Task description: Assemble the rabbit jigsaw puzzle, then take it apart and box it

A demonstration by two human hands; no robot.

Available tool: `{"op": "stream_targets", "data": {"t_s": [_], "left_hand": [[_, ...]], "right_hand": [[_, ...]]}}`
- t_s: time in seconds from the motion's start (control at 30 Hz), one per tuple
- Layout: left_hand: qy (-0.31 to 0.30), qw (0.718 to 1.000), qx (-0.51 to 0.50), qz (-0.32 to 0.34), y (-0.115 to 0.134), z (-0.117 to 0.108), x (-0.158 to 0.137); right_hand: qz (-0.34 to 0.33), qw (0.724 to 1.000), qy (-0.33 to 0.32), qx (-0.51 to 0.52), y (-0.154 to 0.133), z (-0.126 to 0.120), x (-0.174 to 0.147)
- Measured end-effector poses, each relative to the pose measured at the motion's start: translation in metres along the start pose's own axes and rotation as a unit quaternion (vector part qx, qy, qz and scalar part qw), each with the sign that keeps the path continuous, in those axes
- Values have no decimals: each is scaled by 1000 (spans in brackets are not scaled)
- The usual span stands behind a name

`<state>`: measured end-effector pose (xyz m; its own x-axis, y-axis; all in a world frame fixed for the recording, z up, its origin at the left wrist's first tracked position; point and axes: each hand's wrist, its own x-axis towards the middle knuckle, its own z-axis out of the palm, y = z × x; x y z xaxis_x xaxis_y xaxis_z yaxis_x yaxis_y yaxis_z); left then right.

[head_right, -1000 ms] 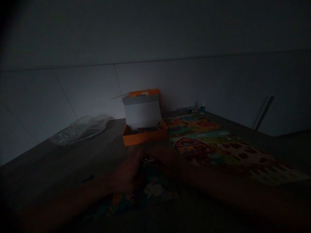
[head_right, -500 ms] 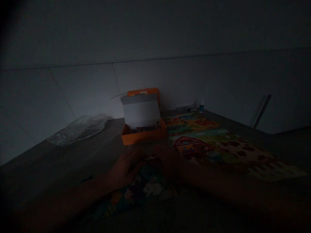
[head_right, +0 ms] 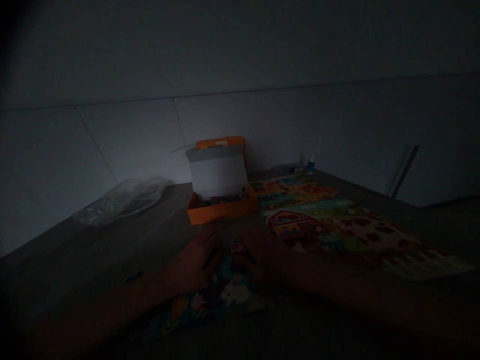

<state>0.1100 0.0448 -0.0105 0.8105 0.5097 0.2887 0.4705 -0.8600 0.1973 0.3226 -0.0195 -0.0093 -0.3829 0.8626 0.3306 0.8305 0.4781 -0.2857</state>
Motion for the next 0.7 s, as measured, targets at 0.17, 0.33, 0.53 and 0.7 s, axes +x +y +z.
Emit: {"op": "stream_targets", "data": {"t_s": [0.17, 0.33, 0.53, 0.7], "left_hand": [[8, 999, -32, -3, 1, -2, 0], [-2, 994, -97, 48, 1, -4, -4], [32, 989, -113, 86, 0, -7, -8], [54, 978, -134, 153, 1, -10, -12]], "right_hand": [[-14, 1000, 5, 17, 3, 1, -2], [-31, 999, 11, 34, 4, 1, -1], [-55, 996, 41, 57, 4, 0, -3], [-93, 991, 64, 76, -4, -8, -6]]}}
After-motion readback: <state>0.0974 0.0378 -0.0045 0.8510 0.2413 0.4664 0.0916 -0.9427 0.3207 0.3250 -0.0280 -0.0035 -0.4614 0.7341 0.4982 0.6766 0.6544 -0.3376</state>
